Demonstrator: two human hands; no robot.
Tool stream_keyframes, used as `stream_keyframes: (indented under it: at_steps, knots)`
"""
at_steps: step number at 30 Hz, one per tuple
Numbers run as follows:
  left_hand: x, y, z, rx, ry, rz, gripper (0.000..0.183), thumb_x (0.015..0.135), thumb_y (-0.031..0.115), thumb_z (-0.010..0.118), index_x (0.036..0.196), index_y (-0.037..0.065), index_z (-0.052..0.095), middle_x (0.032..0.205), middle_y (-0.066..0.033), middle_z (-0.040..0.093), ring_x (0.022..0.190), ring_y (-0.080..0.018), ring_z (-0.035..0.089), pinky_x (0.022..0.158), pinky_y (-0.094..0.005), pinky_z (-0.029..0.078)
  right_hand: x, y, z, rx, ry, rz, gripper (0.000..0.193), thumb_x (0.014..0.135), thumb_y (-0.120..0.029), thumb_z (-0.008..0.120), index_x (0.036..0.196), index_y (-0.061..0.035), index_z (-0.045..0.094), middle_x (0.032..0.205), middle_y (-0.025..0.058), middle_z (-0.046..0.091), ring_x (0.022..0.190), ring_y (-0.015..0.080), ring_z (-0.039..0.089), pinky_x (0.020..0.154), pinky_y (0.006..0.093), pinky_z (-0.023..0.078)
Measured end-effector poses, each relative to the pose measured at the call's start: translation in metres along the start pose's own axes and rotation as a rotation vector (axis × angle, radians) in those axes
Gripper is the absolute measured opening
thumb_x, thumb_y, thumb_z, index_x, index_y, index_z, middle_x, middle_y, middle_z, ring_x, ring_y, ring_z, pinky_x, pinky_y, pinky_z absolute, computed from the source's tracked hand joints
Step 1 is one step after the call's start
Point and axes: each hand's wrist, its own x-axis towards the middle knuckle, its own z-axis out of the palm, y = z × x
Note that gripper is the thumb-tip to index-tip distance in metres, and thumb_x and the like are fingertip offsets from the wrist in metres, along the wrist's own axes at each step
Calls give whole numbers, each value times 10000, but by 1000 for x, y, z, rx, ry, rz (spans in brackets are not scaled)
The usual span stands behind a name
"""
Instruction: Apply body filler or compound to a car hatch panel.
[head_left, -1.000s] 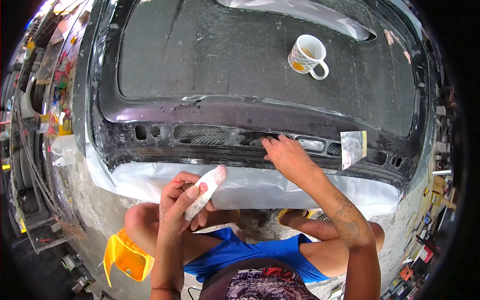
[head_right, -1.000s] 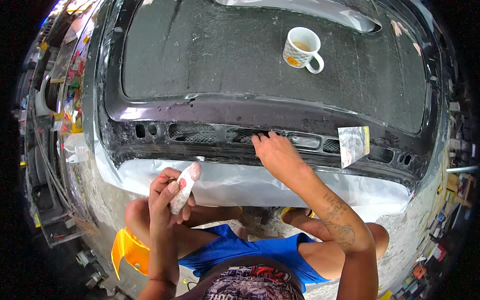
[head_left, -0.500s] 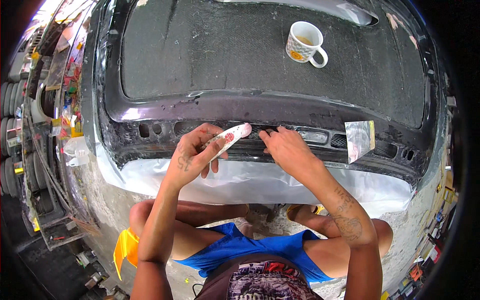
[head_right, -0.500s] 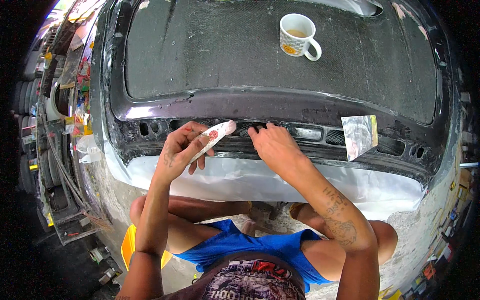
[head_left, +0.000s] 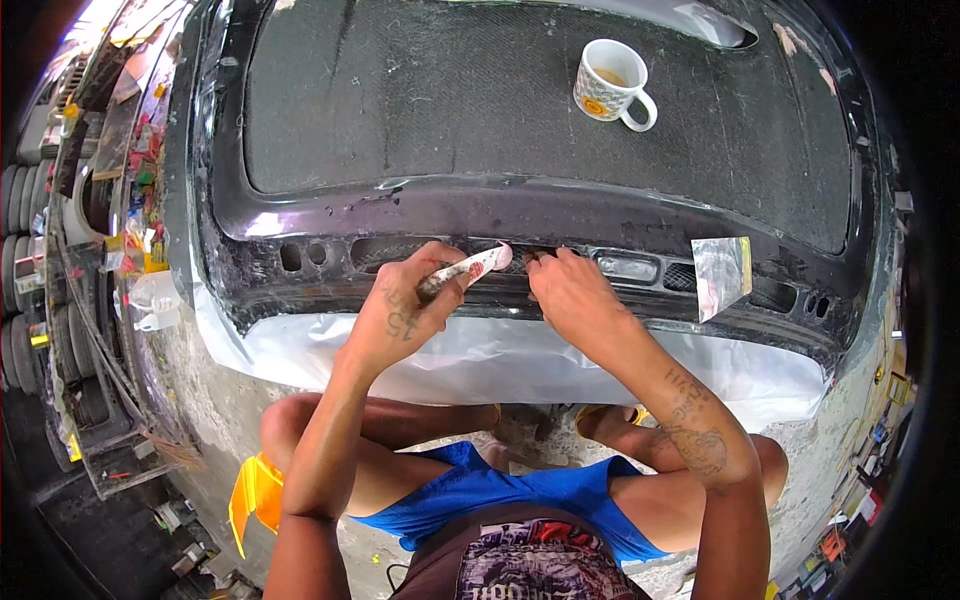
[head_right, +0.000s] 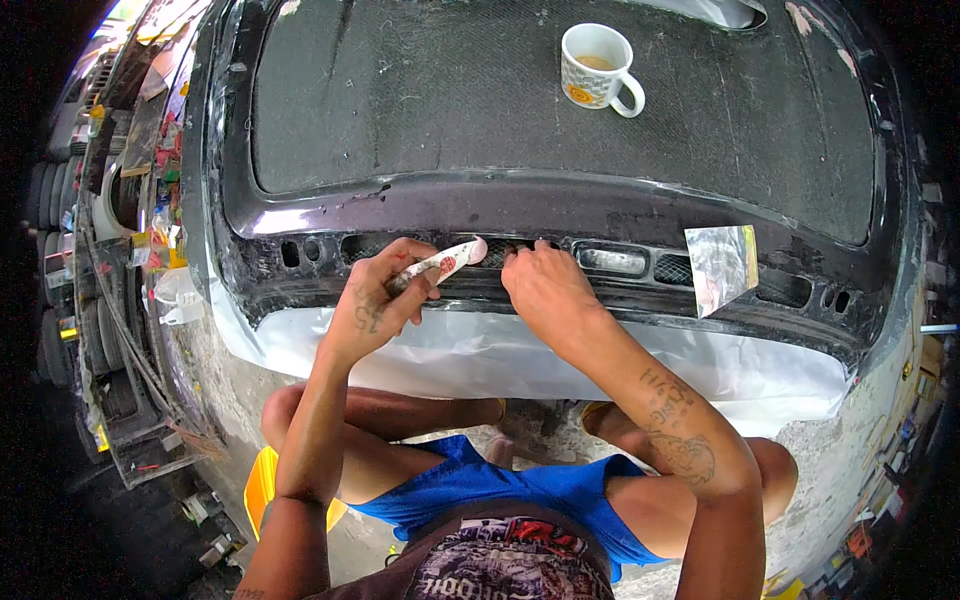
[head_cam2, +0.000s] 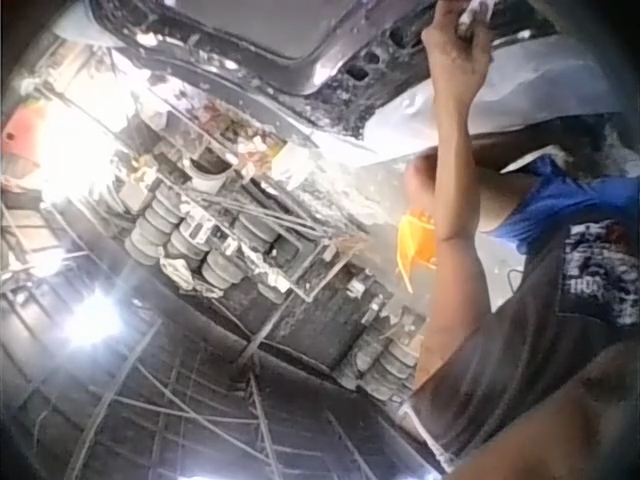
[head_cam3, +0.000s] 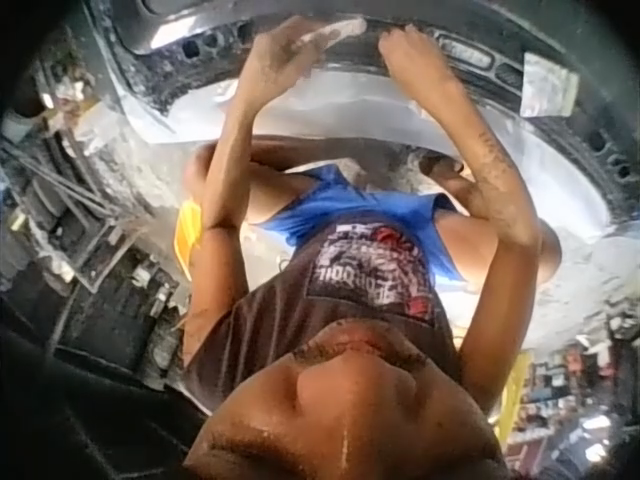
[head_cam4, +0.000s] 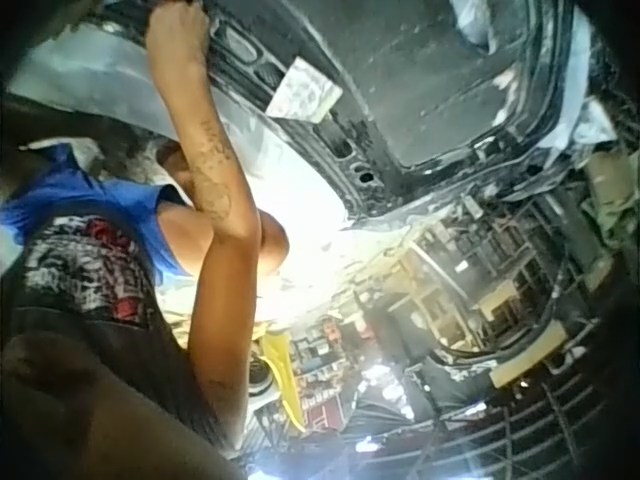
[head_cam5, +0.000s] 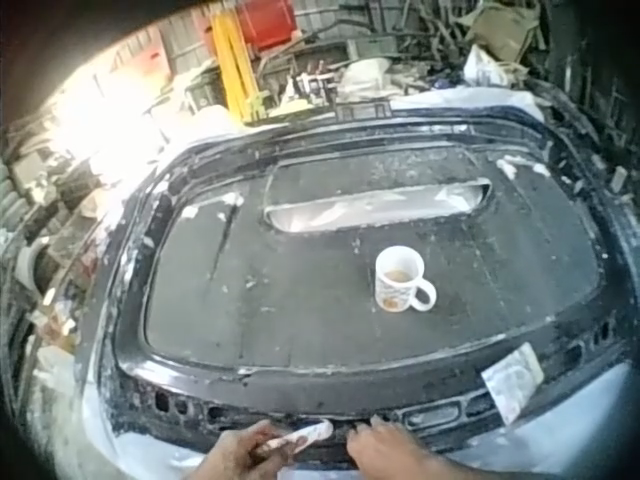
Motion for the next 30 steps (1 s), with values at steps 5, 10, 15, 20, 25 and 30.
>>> stream_keyframes:
  at_steps: [5, 10, 15, 20, 25, 30]
  knots:
    - [4, -2, 7, 270, 20, 201, 169, 888, 72, 623, 1042, 5, 606, 698, -146, 620, 503, -145, 567, 470, -306, 417, -2, 1, 4, 26, 35, 6, 140, 835, -64, 550, 891, 18, 649, 851, 149, 665, 868, 293, 646, 725, 387, 551]
    - [7, 6, 18, 325, 61, 266, 130, 853, 30, 609, 967, 6, 553, 704, -209, 599, 612, -429, 561, 563, -462, 437, -1, 1, 4, 63, 1, 37, 182, 804, -80, 619, 951, 28, 632, 900, 163, 663, 886, 327, 631, 745, 437, 527]
    - [11, 3, 23, 475, 74, 307, 102, 848, 47, 593, 922, 2, 537, 774, -203, 586, 689, -422, 597, 597, -491, 472, -1, 0, 5, 26, 56, 19, 131, 836, -66, 555, 882, 9, 651, 845, 144, 666, 875, 295, 646, 733, 384, 548]
    - [17, 8, 25, 633, 52, 286, 172, 853, 65, 596, 1016, 9, 603, 843, -182, 594, 711, -412, 608, 611, -464, 486, 0, 1, 6, 79, 22, 37, 167, 796, -74, 613, 935, 16, 636, 888, 153, 662, 886, 325, 632, 749, 433, 529]
    - [19, 9, 28, 665, 38, 333, 186, 822, 64, 604, 1001, 15, 611, 862, -165, 578, 709, -406, 603, 609, -469, 497, 0, 1, 8, 66, 34, 51, 165, 795, -70, 612, 934, 13, 638, 893, 154, 664, 891, 323, 634, 755, 430, 533]
    - [20, 5, 29, 706, 27, 322, 192, 819, 70, 607, 1001, 10, 618, 883, -151, 592, 721, -392, 613, 617, -457, 506, 0, -1, 5, 53, 28, 45, 138, 828, -76, 571, 895, 0, 666, 882, 141, 673, 905, 295, 642, 756, 386, 547]
